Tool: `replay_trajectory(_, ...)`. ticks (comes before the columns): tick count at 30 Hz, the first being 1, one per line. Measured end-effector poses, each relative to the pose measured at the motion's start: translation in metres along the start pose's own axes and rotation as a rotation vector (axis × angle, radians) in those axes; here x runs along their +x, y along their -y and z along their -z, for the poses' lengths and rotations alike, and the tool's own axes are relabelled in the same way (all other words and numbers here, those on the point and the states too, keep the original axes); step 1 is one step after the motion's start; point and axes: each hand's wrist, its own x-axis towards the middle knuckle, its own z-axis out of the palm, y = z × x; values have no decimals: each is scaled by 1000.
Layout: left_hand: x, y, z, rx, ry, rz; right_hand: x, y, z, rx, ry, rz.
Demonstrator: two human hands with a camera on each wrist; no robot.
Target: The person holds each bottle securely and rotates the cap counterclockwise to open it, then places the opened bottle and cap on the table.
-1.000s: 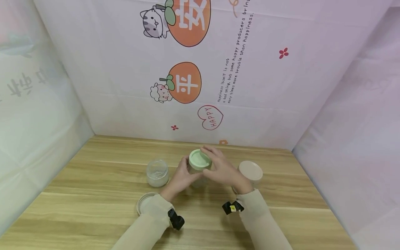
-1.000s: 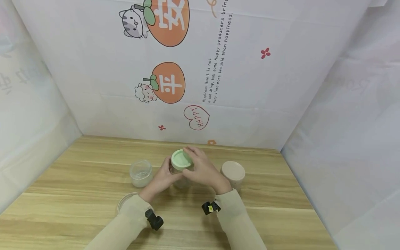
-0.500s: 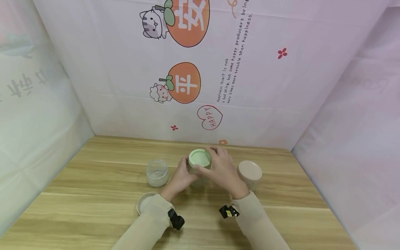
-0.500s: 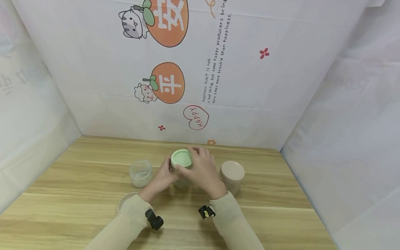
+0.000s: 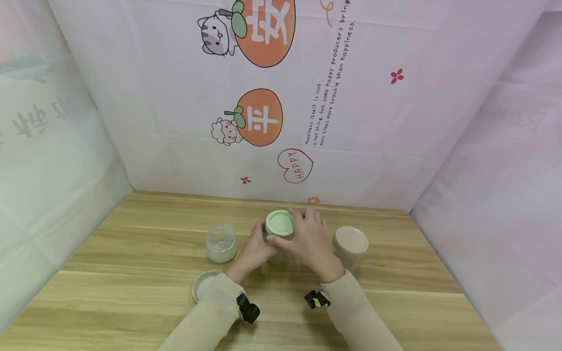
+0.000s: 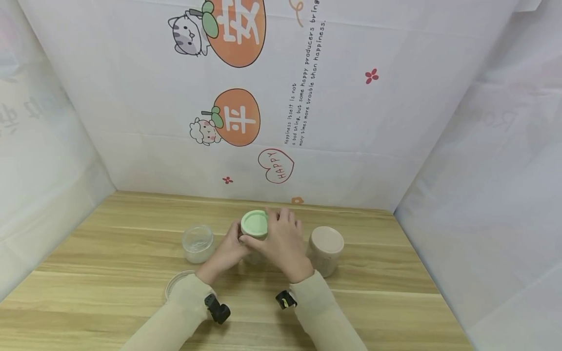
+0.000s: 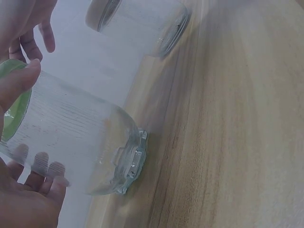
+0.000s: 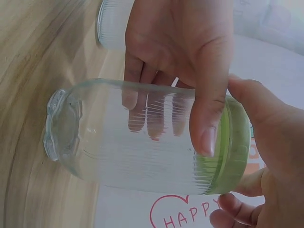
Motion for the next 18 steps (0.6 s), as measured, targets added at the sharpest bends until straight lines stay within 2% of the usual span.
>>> replay_trajectory(10,2,2,1,-39,30,-9,-1,3,-1,-4,-15,13)
replay_trajectory(18,2,3,0,-31,11,-9,-1,2,-2,48,17,0)
